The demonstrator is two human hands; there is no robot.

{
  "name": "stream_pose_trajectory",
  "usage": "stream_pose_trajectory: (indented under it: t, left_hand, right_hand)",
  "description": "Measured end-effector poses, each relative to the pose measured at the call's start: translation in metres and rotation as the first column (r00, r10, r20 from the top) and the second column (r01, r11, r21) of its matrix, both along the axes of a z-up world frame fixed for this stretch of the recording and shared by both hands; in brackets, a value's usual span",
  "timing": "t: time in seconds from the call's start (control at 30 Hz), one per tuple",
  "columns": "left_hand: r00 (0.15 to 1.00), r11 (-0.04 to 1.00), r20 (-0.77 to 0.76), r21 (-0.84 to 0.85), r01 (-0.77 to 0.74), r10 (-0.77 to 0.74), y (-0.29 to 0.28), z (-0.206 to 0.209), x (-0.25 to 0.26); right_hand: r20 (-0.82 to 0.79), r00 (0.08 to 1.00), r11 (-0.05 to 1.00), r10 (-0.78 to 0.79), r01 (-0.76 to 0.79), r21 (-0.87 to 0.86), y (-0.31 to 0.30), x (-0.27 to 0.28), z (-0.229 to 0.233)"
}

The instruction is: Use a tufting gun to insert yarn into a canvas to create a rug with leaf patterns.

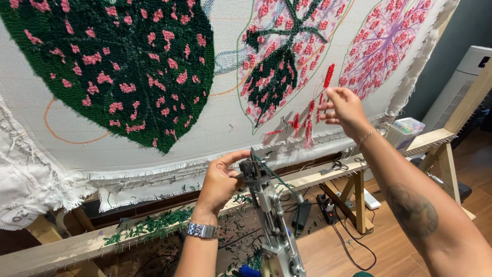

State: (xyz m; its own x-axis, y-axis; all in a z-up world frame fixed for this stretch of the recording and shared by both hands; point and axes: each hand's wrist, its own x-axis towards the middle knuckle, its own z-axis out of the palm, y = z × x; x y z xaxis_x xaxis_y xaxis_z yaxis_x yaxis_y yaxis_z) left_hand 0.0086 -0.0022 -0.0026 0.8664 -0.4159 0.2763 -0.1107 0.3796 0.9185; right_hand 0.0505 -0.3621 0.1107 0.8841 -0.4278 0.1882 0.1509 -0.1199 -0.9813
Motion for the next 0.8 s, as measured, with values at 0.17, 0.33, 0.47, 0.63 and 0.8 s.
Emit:
stream_pose_trajectory:
  t: [0.17,0.33,0.47,0.63,0.8]
  left_hand:
    - [0.99,0.984,0.019,-0.12,-0.135,0.138,0.003,0.0,0.0]
    - [0.925,0.921,0.039,-0.12,-0.37,0.377,0.002,0.0,0.0]
    - [0.858,0.831,-0.052,-0.221,-0.51,0.512,-0.001,0.006,-0.001]
    - [0.81,0.765,-0.117,-0.275,-0.582,0.574,-0.002,0.002,0.004]
    - [0.8,0.737,-0.27,-0.312,-0.599,0.536,-0.008,-0.013,0.019]
  right_hand:
    - [-0.112,0.944,0.9,0.309,-0.329,-0.286,0.004,-0.043,-0.05]
    - [-0.498,0.665,0.555,0.556,-0.744,-0.372,0.01,-0.094,-0.104]
    - [-0.467,0.503,0.448,0.728,-0.864,-0.232,-0.02,-0.112,-0.154]
    - [-0.29,0.674,0.733,0.68,-0.638,0.236,-0.091,-0.106,-0.245]
    - [-0.157,0.646,0.613,0.747,-0.761,-0.214,-0.01,-0.142,-0.208]
